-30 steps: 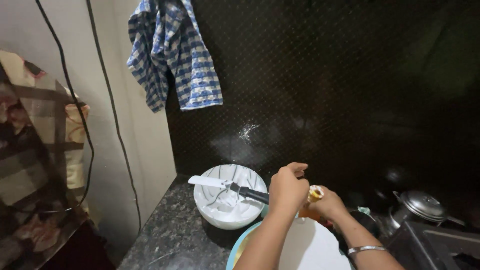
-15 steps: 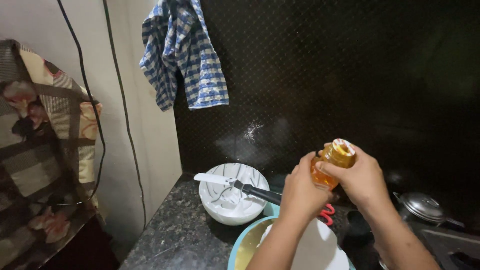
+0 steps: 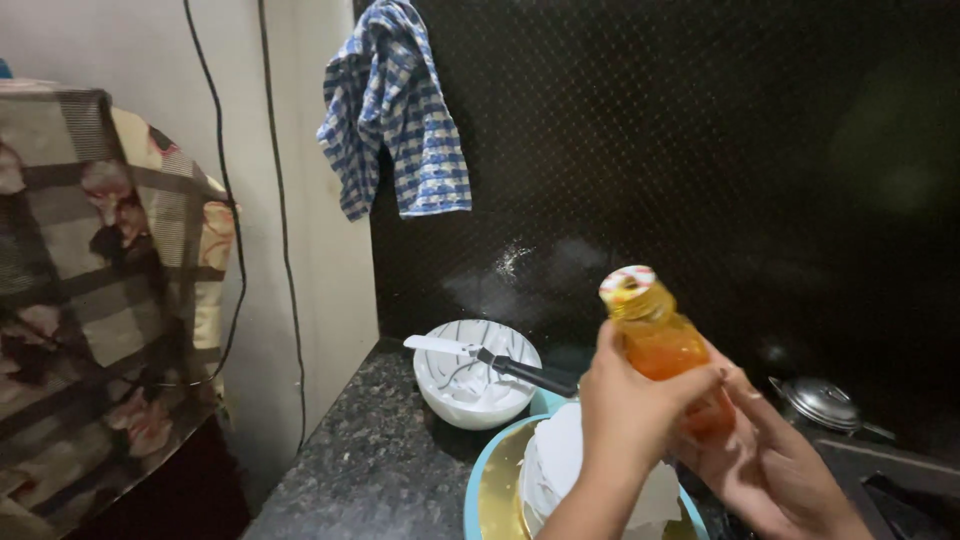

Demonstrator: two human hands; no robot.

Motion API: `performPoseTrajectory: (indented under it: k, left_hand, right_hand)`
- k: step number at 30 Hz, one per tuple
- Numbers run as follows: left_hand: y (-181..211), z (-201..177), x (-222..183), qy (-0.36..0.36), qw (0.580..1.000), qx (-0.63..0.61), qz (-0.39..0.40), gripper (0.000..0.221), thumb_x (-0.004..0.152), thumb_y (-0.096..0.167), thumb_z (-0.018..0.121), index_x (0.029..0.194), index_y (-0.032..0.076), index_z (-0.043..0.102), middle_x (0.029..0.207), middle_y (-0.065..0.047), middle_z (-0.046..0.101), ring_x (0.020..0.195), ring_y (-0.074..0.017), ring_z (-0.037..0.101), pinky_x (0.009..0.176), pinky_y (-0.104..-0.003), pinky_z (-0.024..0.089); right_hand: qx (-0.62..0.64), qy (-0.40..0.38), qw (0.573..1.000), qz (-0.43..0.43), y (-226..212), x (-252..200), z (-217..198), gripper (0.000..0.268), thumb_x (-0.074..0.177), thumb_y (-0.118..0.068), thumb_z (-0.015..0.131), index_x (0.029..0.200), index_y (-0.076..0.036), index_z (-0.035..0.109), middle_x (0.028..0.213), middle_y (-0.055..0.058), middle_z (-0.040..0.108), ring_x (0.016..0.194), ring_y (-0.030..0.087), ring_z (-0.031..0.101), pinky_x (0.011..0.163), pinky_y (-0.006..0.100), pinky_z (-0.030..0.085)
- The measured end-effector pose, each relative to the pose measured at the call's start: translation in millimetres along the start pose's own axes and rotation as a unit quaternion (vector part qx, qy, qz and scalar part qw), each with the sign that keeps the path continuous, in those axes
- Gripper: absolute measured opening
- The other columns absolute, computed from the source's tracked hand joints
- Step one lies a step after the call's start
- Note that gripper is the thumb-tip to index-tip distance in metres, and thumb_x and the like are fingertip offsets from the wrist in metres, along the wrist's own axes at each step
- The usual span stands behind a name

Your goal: Applying frosting and layering a cake on a rotating stand.

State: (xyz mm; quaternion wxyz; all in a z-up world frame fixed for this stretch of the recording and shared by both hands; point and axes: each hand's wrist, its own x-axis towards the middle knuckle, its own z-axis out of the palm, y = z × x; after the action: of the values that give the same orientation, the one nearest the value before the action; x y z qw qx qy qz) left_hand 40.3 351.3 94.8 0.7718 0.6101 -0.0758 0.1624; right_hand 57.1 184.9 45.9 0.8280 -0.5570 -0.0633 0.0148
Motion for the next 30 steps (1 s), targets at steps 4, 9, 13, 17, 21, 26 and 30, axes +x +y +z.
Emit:
performPoseTrajectory:
  k: [4, 9, 13, 17, 21, 26, 30]
  left_hand:
    - [3, 2, -14, -0.019, 0.997, 0.068, -0.035, 0.076, 0.059, 0.034, 0.091, 0.122, 0.006, 0.059, 0.103, -0.01, 0.075, 0.095, -0.0215, 0.077, 0.084, -0.035, 0.061]
    - [-40, -6, -6, -0.155, 0.985, -0.061, 0.054, 0.07, 0.066, 0.029, 0.089, 0.123, -0.003, 0.062, 0.109, -0.013, 0.075, 0.1, -0.0242, 0.075, 0.089, -0.036, 0.06]
    - [-23, -44, 7, -0.231, 0.958, -0.171, 0.002, 0.08, 0.062, 0.027, 0.091, 0.128, -0.001, 0.056, 0.126, -0.019, 0.067, 0.115, -0.0267, 0.066, 0.099, -0.041, 0.054]
    - [-31, -69, 13, -0.089, 0.986, -0.015, -0.143, 0.105, 0.076, 0.038, 0.089, 0.155, 0.009, 0.027, 0.157, -0.018, 0.031, 0.146, -0.0238, 0.034, 0.12, -0.04, 0.03]
    - [-43, -81, 15, -0.012, 0.975, -0.179, -0.127, 0.088, 0.08, 0.055, 0.065, 0.149, 0.002, 0.053, 0.161, -0.014, 0.045, 0.151, -0.024, 0.032, 0.12, -0.039, 0.018]
    - [-47, -84, 15, 0.04, 0.966, -0.205, -0.154, 0.088, 0.087, 0.058, 0.059, 0.154, 0.005, 0.039, 0.167, -0.01, 0.032, 0.155, -0.0203, 0.026, 0.124, -0.036, 0.016]
    - [-46, -83, 13, 0.055, 0.965, -0.169, -0.194, 0.086, 0.087, 0.057, 0.057, 0.154, 0.006, 0.041, 0.165, -0.01, 0.034, 0.154, -0.02, 0.028, 0.122, -0.035, 0.016]
  right_hand:
    - [0.212, 0.115, 0.97, 0.035, 2, -16, 16, 0.04, 0.105, -0.052, 0.056, 0.127, -0.018, 0.053, 0.126, 0.004, 0.056, 0.124, 0.023, 0.055, 0.106, 0.056, 0.045]
    - [0.178, 0.166, 0.969, 0.038, 9, -13, 3, 0.034, 0.1, -0.042, 0.06, 0.124, -0.018, 0.063, 0.118, 0.003, 0.064, 0.11, 0.016, 0.061, 0.096, 0.039, 0.053]
    - [0.162, 0.173, 0.971, -0.03, 13, -5, -17, 0.032, 0.095, -0.031, 0.069, 0.122, -0.014, 0.063, 0.118, 0.006, 0.068, 0.1, 0.016, 0.065, 0.087, 0.03, 0.057]
    - [0.086, 0.205, 0.975, -0.024, 11, -6, -36, 0.041, 0.093, -0.027, 0.071, 0.131, -0.016, 0.061, 0.12, 0.002, 0.068, 0.095, 0.012, 0.066, 0.076, 0.026, 0.052]
    - [-0.102, 0.231, 0.967, -0.003, 6, -18, -27, 0.062, 0.086, -0.021, 0.073, 0.146, -0.02, 0.059, 0.114, 0.005, 0.069, 0.083, 0.014, 0.062, 0.064, 0.03, 0.048]
    - [-0.174, 0.224, 0.959, 0.001, 13, -19, -23, 0.075, 0.08, -0.016, 0.077, 0.151, -0.02, 0.056, 0.11, 0.006, 0.07, 0.082, 0.012, 0.063, 0.063, 0.028, 0.049]
    - [-0.207, 0.234, 0.95, -0.013, 8, -25, -8, 0.078, 0.079, -0.016, 0.079, 0.153, -0.019, 0.055, 0.105, 0.005, 0.068, 0.078, 0.012, 0.06, 0.06, 0.028, 0.048]
